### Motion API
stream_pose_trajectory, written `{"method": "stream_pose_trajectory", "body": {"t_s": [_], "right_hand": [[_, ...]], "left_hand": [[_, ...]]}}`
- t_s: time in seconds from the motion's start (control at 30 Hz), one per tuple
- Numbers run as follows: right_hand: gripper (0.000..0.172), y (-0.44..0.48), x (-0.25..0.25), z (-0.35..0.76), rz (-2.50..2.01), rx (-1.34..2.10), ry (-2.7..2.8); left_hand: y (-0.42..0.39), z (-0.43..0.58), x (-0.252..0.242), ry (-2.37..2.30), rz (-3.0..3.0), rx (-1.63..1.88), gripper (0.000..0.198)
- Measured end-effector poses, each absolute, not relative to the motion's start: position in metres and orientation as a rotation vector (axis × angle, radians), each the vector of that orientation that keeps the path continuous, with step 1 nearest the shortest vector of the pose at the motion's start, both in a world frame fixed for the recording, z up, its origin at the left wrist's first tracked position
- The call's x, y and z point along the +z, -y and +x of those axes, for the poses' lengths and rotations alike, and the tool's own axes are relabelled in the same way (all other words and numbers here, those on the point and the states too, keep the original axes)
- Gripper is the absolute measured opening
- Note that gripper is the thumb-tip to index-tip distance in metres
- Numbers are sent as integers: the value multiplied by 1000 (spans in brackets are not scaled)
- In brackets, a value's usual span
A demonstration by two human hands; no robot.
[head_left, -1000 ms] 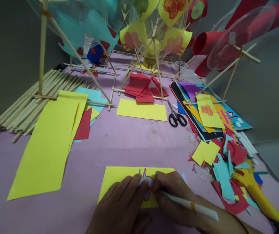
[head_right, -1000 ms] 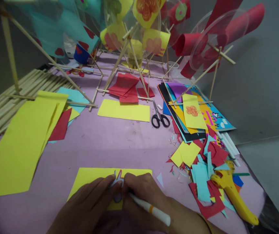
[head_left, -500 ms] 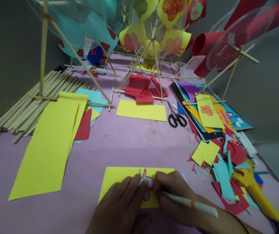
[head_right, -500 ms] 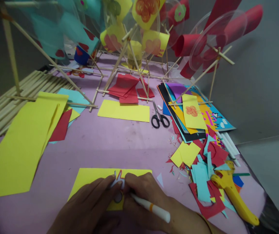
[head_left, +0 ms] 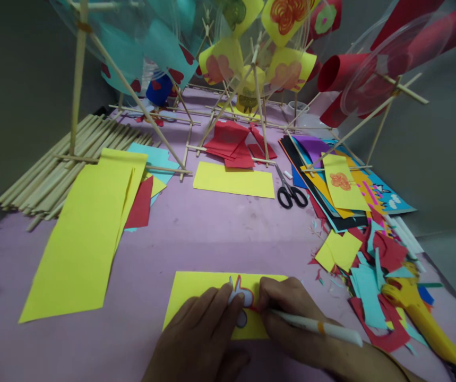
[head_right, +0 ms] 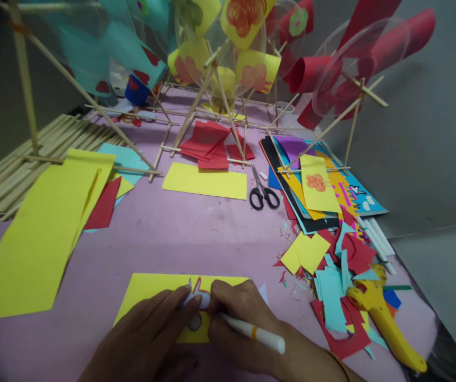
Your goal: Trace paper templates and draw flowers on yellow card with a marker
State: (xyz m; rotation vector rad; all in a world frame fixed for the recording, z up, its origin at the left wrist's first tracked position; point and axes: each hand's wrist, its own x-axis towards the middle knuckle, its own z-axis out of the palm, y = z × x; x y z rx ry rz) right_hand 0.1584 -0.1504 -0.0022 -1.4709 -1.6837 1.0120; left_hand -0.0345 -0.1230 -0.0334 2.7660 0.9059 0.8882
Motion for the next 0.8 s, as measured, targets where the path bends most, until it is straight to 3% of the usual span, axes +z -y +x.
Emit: {"method": "stream_pose_trajectory", "body": {"t_s": [0.8], "right_hand": [[16, 150, 3, 158, -1438, 1111, 1477]], "left_hand": [[114, -38, -10, -838, 2817, 741, 38]]}}
